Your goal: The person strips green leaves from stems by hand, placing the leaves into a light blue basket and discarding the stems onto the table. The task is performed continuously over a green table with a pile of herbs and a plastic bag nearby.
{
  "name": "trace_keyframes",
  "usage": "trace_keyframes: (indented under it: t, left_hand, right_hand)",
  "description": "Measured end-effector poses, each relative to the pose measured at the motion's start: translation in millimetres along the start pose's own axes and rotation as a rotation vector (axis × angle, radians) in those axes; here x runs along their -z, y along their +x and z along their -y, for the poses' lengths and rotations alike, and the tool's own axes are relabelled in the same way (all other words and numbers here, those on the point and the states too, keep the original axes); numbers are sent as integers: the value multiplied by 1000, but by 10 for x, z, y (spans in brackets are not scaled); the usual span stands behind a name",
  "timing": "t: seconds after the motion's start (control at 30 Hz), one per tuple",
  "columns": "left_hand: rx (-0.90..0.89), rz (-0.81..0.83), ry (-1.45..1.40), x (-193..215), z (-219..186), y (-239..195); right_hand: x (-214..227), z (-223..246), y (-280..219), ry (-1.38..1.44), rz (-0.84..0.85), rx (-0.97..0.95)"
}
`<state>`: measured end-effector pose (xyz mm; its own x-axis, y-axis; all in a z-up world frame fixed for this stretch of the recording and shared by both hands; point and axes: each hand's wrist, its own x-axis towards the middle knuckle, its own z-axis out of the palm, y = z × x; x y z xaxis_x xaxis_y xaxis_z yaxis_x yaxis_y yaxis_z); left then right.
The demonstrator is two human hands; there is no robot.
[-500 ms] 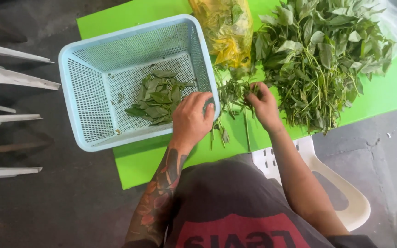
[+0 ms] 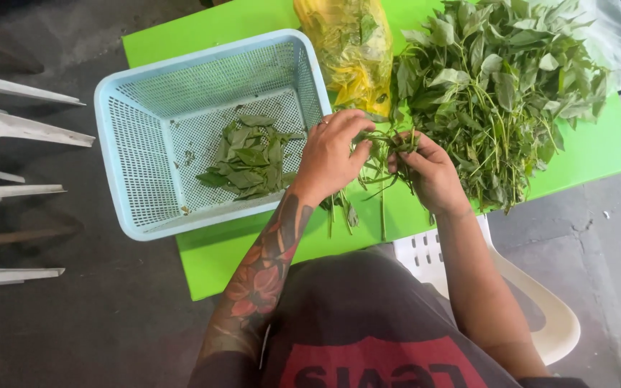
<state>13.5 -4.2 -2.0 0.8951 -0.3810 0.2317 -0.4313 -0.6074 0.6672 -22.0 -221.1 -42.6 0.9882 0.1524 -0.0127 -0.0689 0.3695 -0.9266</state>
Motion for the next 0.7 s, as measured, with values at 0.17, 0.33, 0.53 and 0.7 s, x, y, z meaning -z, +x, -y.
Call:
trace_keyframes:
  t: [0.17,0.33,0.53,0.7]
  left_hand:
    - [-50,-48,13,-180,149,81]
    - [143,121,-574,176,-80,53]
    - [379,376,-1272,155,68,54]
    - [336,458,-1067,160,28,24]
  right_hand:
    - [28,72,-30,51,-21,-38]
    - [71,213,17,20,-52,-94]
    - [21,225,52,127,-69,-160]
    - [-165,330,51,-49,0,-100]
